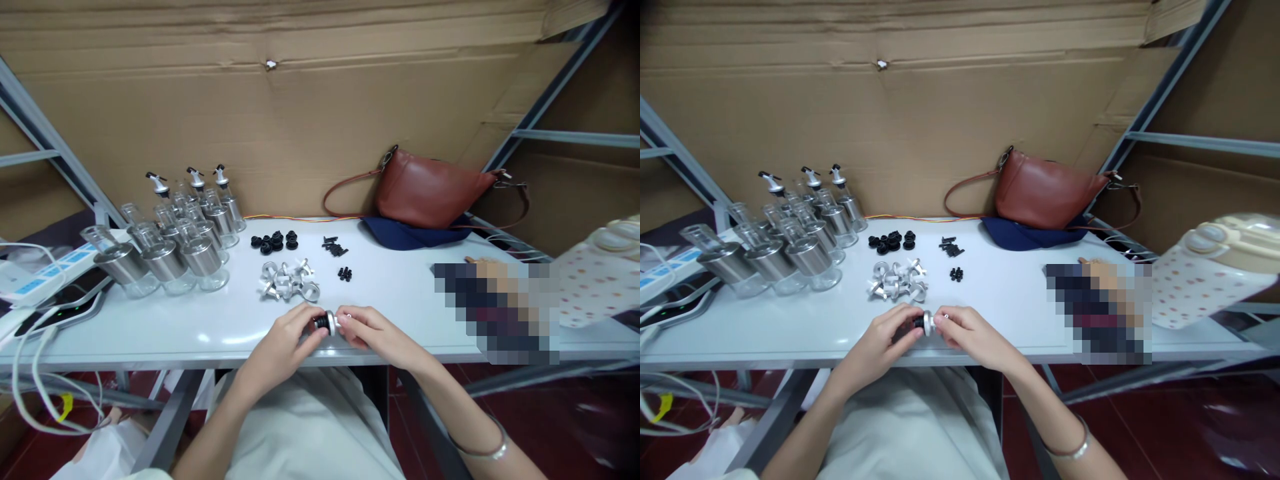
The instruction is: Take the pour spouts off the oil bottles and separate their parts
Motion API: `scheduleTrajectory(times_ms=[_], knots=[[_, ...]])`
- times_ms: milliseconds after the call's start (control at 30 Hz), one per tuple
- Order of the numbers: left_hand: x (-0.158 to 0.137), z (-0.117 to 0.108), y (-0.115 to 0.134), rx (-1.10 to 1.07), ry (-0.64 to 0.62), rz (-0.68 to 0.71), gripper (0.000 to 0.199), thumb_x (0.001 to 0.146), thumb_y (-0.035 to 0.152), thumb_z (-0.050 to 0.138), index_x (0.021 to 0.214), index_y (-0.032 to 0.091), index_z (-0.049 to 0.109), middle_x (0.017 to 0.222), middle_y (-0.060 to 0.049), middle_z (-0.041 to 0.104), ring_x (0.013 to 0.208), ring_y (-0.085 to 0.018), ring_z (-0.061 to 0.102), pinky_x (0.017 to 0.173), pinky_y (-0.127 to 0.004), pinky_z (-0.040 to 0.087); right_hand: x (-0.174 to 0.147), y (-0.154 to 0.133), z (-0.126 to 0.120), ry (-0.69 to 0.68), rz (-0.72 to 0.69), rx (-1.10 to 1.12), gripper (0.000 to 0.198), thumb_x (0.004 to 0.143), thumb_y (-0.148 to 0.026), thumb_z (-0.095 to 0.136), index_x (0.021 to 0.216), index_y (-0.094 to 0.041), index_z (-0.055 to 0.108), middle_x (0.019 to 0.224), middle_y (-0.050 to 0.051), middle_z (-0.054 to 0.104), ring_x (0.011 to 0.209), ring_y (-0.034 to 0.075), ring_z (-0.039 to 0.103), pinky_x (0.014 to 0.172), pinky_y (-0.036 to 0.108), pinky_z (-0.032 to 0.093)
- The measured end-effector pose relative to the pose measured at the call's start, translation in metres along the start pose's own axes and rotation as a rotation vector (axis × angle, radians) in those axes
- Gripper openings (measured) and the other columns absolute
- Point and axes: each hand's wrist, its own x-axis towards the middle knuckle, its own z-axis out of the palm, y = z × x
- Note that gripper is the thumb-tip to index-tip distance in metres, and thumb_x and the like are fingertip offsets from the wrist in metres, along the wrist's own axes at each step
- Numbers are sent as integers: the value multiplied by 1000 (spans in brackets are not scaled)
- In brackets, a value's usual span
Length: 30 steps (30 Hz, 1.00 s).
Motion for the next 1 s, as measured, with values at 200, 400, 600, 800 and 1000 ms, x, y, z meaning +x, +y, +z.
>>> scheduleTrajectory(times_ms=[200,400,600,800,1000], knots=[[1,1,-1,-7,-12,-13,13,88,25,50,100,20,54,90,-1,57,76,-12,54,74,-26,46,2,0,1,27,42,-88,48,87,-60,42,63,-18,41,51,-7,34,47,7,28,47,23,24],[2,2,1,0,-4,-64,12,85,23,53,97,20,54,84,0,56,73,-12,53,70,-24,44,1,-3,0,-3,32,-101,45,88,-58,41,69,-18,46,51,-7,36,47,8,30,48,22,25],[1,1,1,100,-13,-58,5,84,23,55,87,19,55,81,0,57,76,-14,53,73,-26,42,0,-9,0,-28,-24,-164,41,91,-53,40,70,-18,46,52,-6,42,49,9,36,53,23,31],[1,1,0,112,-18,-55,11,87,25,53,95,19,57,85,-1,61,79,-15,56,76,-28,44,-1,-7,-1,-16,-65,-200,36,93,-47,38,75,-18,49,53,-5,44,53,10,42,58,23,35],[0,5,-1,143,45,-29,20,94,28,41,105,21,56,105,-4,64,94,-18,57,86,-31,42,-2,-8,4,57,-86,-275,33,95,-42,36,74,-19,46,59,-4,48,57,11,46,61,23,37]])
